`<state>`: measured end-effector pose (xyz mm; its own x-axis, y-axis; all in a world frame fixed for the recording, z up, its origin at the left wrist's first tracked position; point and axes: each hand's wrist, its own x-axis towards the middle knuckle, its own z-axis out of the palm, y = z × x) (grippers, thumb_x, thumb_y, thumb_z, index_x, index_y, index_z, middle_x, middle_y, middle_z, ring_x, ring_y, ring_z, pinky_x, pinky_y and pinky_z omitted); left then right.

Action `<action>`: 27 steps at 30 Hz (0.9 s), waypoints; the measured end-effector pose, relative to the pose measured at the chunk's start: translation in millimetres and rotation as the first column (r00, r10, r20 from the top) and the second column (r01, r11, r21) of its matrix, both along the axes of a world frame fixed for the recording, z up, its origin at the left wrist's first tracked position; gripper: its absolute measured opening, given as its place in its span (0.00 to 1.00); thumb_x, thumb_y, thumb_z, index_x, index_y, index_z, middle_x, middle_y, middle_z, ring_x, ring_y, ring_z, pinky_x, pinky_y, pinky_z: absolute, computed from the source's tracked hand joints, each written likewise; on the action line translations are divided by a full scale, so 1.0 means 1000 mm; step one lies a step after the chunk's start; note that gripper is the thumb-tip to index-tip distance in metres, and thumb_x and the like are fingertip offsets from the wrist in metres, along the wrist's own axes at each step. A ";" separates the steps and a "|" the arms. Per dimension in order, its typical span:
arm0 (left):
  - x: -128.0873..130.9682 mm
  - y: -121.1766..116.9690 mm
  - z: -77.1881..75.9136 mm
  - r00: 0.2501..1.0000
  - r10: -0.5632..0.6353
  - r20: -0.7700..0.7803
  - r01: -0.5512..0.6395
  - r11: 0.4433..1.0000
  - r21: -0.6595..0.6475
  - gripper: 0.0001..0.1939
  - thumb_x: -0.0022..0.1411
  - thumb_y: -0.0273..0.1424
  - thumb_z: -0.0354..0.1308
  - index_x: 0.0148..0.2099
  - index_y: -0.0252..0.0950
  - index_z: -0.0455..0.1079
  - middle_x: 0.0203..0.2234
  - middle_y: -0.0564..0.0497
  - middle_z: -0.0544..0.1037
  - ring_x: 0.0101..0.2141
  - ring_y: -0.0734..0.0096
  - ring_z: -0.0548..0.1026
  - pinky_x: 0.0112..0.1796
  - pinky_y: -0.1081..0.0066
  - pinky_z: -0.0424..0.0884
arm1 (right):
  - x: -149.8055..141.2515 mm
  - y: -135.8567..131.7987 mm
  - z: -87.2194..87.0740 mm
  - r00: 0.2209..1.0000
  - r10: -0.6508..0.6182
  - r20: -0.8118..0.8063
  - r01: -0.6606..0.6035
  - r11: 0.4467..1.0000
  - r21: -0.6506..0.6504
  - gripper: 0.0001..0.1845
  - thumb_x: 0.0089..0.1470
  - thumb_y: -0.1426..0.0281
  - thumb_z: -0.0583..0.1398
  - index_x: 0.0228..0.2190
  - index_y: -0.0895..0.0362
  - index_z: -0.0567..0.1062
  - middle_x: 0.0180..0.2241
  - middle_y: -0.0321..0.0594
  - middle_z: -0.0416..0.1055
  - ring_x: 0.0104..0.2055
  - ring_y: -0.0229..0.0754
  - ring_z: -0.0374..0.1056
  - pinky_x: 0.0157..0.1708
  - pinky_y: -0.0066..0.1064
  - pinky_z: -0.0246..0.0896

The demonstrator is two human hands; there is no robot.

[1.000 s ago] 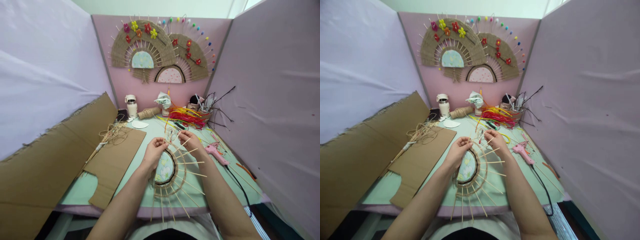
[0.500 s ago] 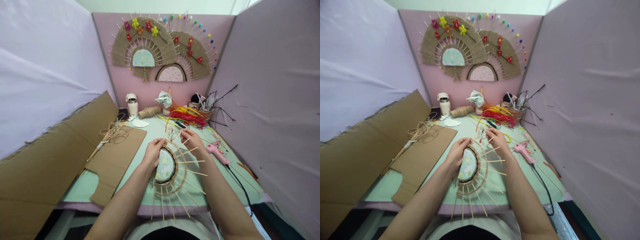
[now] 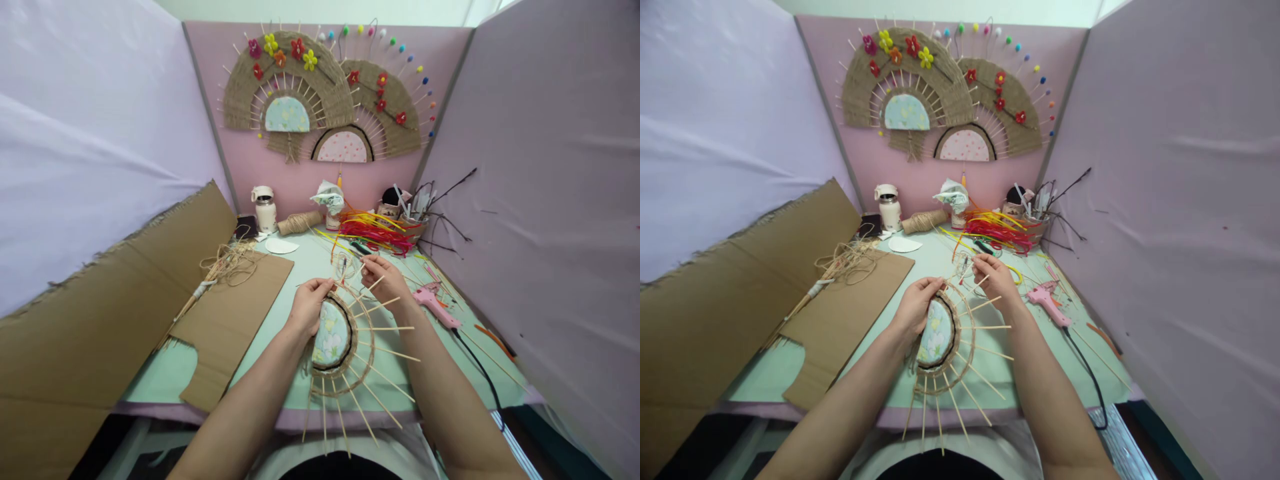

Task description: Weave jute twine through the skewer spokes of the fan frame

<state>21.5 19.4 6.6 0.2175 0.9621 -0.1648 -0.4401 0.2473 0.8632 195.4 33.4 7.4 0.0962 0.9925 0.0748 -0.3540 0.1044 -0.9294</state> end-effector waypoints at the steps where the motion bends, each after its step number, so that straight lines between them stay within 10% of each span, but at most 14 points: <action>1: 0.001 0.000 0.000 1.000 0.001 -0.005 -0.001 1.000 0.002 0.15 0.38 0.37 0.68 0.24 0.33 0.69 0.17 0.54 0.72 0.19 0.77 0.67 0.25 0.74 0.62 | 0.000 0.000 0.001 1.000 0.009 -0.009 -0.009 1.000 0.003 0.14 0.41 0.62 0.66 0.30 0.55 0.71 0.20 0.31 0.62 0.19 0.30 0.53 0.18 0.25 0.49; 10: 0.005 -0.006 -0.003 0.995 -0.029 -0.100 0.032 0.999 0.027 0.14 0.41 0.37 0.66 0.24 0.32 0.69 0.19 0.52 0.73 0.20 0.76 0.68 0.26 0.74 0.62 | -0.005 -0.009 0.012 0.998 -0.052 -0.025 0.053 0.996 0.067 0.14 0.39 0.64 0.66 0.30 0.54 0.72 0.31 0.37 0.70 0.25 0.33 0.59 0.24 0.27 0.58; 27: 0.000 0.000 -0.003 1.000 -0.019 0.004 0.019 1.000 -0.005 0.14 0.42 0.37 0.66 0.25 0.33 0.67 0.17 0.54 0.70 0.19 0.78 0.66 0.24 0.75 0.61 | -0.002 0.000 0.003 0.990 -0.140 -0.015 0.140 0.987 0.078 0.10 0.40 0.65 0.66 0.26 0.55 0.72 0.20 0.32 0.62 0.20 0.31 0.53 0.20 0.26 0.47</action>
